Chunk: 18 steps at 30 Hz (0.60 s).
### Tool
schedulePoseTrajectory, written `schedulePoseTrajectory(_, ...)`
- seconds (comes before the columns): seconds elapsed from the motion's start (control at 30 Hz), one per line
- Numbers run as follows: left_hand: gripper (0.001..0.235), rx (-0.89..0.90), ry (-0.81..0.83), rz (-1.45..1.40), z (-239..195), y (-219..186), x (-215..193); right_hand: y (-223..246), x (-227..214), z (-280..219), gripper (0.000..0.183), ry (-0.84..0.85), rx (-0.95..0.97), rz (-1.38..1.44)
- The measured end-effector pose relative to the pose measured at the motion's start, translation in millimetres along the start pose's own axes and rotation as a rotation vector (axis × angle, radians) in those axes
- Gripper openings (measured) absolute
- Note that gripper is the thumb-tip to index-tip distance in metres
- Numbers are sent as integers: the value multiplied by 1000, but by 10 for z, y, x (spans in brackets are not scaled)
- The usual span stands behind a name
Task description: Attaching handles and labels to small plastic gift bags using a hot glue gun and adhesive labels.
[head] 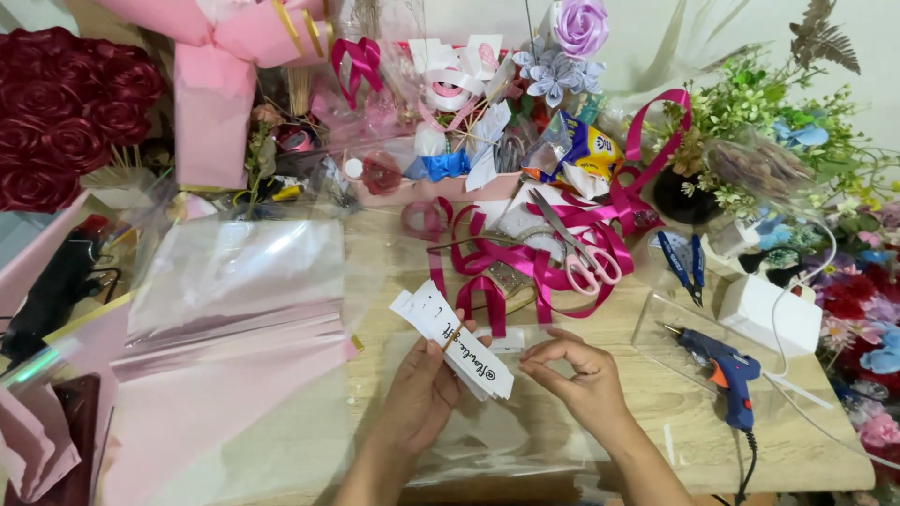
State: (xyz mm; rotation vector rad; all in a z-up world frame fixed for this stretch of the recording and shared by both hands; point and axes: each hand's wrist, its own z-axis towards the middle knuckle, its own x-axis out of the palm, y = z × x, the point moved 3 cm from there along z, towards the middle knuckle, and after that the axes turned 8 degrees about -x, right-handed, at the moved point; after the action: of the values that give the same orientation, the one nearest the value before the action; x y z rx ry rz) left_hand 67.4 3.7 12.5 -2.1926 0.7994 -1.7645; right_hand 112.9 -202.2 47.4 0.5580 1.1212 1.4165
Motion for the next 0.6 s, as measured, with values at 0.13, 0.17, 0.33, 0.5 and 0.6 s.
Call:
schedulePoseTrajectory(0.13, 57, -51, -65, -51, 66, 197, -87, 108, 17, 7, 15, 8, -27, 97)
schedulePoseTrajectory(0.17, 60, -108, -79, 15, 48, 215, -58, 172, 28, 37, 12, 31, -39, 84)
schedulePoseTrajectory(0.33, 66, -335, -139, 148, -44, 250, 127, 257, 86, 135, 38, 142, -366, -173)
schedulePoseTrajectory(0.5, 58, -416, -88, 210, -56, 229, 171, 244, 135, 77, 55, 145, -416, -449)
schedulePoseTrajectory(0.6, 60, -479, -119, 282, -36, 211, 183, 218, 123, 25, 59, 113, -461, -513)
